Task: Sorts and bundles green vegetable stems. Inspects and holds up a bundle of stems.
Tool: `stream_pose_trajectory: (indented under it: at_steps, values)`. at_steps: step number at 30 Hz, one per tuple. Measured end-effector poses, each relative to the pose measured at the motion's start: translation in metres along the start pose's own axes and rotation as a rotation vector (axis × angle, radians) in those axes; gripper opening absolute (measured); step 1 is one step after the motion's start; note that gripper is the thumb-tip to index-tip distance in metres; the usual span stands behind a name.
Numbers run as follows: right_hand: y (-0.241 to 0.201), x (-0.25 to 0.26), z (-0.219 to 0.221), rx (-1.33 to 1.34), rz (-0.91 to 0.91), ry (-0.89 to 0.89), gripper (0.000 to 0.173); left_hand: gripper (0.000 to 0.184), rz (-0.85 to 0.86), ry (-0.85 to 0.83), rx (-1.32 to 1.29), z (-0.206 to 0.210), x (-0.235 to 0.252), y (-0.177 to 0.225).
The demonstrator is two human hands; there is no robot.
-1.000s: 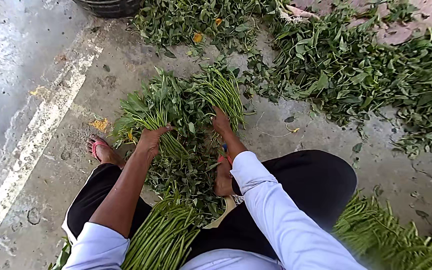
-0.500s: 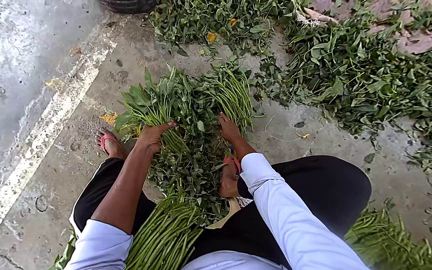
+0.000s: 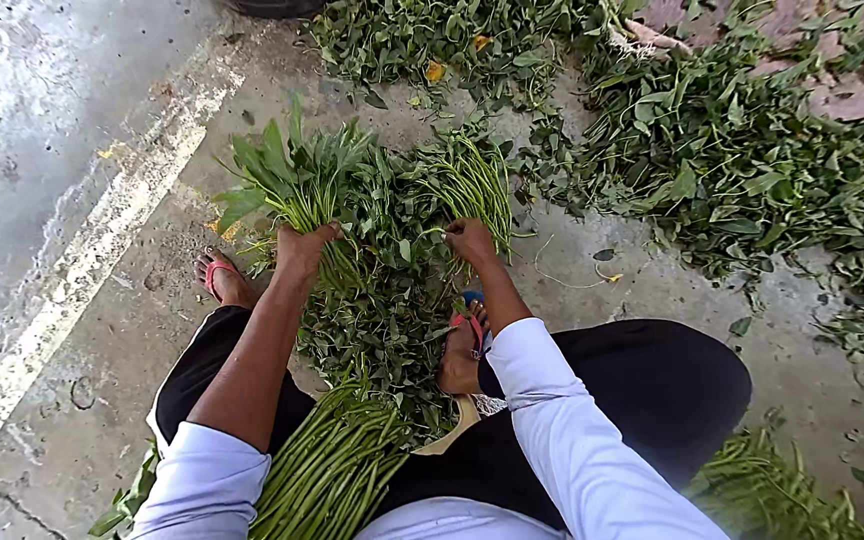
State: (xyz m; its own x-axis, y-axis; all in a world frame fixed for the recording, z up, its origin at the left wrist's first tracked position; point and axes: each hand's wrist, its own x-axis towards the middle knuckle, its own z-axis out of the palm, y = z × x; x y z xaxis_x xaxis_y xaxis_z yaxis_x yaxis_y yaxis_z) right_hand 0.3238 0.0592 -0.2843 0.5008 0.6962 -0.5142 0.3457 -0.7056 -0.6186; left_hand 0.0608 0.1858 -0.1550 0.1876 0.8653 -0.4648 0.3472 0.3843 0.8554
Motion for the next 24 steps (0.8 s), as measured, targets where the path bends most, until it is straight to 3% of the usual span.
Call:
stream_pose_trajectory:
  at_steps: [5, 11, 15, 18, 21, 24]
  values:
    - [-0.064, -0.048, -0.011, 0.357, -0.305, 0.191, 0.028, 0.042, -0.242, -0.067, -0.261, 0.019, 0.004, -0.011]
    - [-0.075, -0.094, 0.052, 0.358, -0.689, 0.164, 0.022, 0.040, -0.246, -0.159, -0.360, 0.034, 0.001, -0.012]
    - [-0.067, -0.097, 0.069, 0.361, -0.701, 0.197, 0.020, 0.032, -0.220, -0.263, -0.375, 0.032, 0.002, -0.016]
    - [-0.062, -0.095, 0.080, 0.421, -0.728, 0.175, 0.018, 0.043, -0.183, -0.342, -0.278, 0.027, -0.003, -0.018]
    - [-0.060, -0.088, 0.075, 0.520, -0.637, -0.025, 0.018, 0.048, -0.178, -0.235, -0.179, 0.027, -0.004, -0.017]
    - [-0.037, -0.054, 0.059, 0.479, -0.439, 0.124, 0.022, 0.056, -0.100, -0.125, -0.133, 0.026, 0.001, -0.016]
